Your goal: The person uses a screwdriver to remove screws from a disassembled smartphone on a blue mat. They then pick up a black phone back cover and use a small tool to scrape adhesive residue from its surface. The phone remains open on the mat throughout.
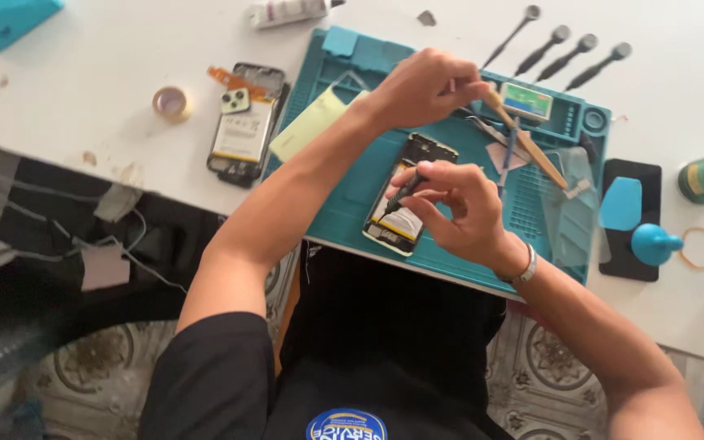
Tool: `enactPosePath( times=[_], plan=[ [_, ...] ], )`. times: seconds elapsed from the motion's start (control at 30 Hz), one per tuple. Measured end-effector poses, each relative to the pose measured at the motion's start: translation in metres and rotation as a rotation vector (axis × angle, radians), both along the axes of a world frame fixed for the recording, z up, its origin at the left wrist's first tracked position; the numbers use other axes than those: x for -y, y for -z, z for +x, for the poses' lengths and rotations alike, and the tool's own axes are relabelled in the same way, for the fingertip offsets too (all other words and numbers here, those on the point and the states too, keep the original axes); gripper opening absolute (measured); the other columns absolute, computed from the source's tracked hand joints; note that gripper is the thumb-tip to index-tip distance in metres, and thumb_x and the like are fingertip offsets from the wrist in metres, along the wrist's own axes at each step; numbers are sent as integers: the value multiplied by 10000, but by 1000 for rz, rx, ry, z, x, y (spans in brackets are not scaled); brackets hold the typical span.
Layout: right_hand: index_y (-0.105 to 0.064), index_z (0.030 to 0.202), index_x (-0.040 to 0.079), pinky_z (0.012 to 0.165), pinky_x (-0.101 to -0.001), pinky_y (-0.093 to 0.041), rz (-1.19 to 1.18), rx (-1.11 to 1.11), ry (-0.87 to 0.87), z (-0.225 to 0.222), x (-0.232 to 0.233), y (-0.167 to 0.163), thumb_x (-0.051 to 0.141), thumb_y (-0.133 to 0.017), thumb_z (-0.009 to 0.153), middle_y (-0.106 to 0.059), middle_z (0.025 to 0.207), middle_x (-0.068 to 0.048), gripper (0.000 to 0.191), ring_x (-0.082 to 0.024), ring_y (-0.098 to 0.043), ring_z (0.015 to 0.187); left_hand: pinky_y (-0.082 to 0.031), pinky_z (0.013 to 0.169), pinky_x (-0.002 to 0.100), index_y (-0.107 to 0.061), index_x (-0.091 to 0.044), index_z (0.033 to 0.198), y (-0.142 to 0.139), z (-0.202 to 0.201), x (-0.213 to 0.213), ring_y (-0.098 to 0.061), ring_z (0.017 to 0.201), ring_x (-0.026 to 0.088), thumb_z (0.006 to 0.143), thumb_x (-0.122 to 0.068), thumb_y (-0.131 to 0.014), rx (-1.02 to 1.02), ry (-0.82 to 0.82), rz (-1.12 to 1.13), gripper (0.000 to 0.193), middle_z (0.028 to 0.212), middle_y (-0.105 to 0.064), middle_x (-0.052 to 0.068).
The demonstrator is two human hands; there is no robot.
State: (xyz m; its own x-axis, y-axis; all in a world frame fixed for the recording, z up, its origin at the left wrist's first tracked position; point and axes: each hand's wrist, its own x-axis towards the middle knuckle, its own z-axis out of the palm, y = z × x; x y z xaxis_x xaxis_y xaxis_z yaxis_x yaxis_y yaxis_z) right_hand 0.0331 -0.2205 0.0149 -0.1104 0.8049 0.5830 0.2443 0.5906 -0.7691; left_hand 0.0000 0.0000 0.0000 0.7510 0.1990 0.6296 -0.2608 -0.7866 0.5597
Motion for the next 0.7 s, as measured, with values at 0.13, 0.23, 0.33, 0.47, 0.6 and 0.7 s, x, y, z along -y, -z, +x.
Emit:
enactPosePath(
  times=[0.13, 0.23, 0.33, 0.47, 0.6, 0.7],
  plan=[
    [-413, 1419, 101, 911, -342, -673, 17, 49, -77, -43, -3, -54, -127, -640, 998, -668, 1260, -233, 530, -285, -734, 1146, -518, 537, 335, -778, -102, 916, -56, -36, 2, -709, 593, 194, 980, -334, -726, -23, -12, 23, 246, 695, -730, 62],
    [-406, 1419, 104, 911, -344, -674, 11, 92, -65, -65, -6, -62, -111, -648, 1002, -678, 1245, -224, 528, -285, -737, 1147, -510, 531, 335, -779, -105, 907, -65, -53, -5, -708, 596, 197, 989, -334, -738, -4, 3, 48, 246, 691, -725, 64],
    [-413, 1418, 103, 913, -350, -674, 6, 117, -45, -58, -6, -48, -105, -645, 1005, -680, 1237, -225, 518, -283, -740, 1138, -516, 544, 336, -773, -104, 891, -50, -45, -6, -710, 601, 190, 983, -322, -739, -33, -10, 41, 239, 694, -728, 60],
    [-427, 1411, 96, 895, -341, -680, -6, 140, -53, -54, -6, -38, -98, -649, 1002, -686, 1233, -223, 505, -263, -753, 1102, -528, 548, 337, -775, -108, 903, -37, -41, -6, -720, 619, 185, 967, -315, -743, -25, -3, 43, 220, 714, -739, 55],
    [-430, 1408, 96, 912, -345, -674, 7, 164, -50, -53, -7, -34, -91, -662, 999, -692, 1230, -219, 506, -261, -755, 1094, -542, 564, 332, -772, -104, 897, -31, -39, -5, -734, 646, 181, 969, -316, -746, -37, -16, 64, 225, 738, -751, 57],
    [-436, 1400, 98, 910, -338, -673, 30, 212, -29, -53, -8, -34, -84, -677, 989, -707, 1206, -199, 510, -264, -758, 1100, -545, 571, 329, -778, -105, 905, -30, -38, -5, -737, 648, 180, 971, -322, -743, -60, -21, 48, 230, 737, -754, 60]
  ],
)
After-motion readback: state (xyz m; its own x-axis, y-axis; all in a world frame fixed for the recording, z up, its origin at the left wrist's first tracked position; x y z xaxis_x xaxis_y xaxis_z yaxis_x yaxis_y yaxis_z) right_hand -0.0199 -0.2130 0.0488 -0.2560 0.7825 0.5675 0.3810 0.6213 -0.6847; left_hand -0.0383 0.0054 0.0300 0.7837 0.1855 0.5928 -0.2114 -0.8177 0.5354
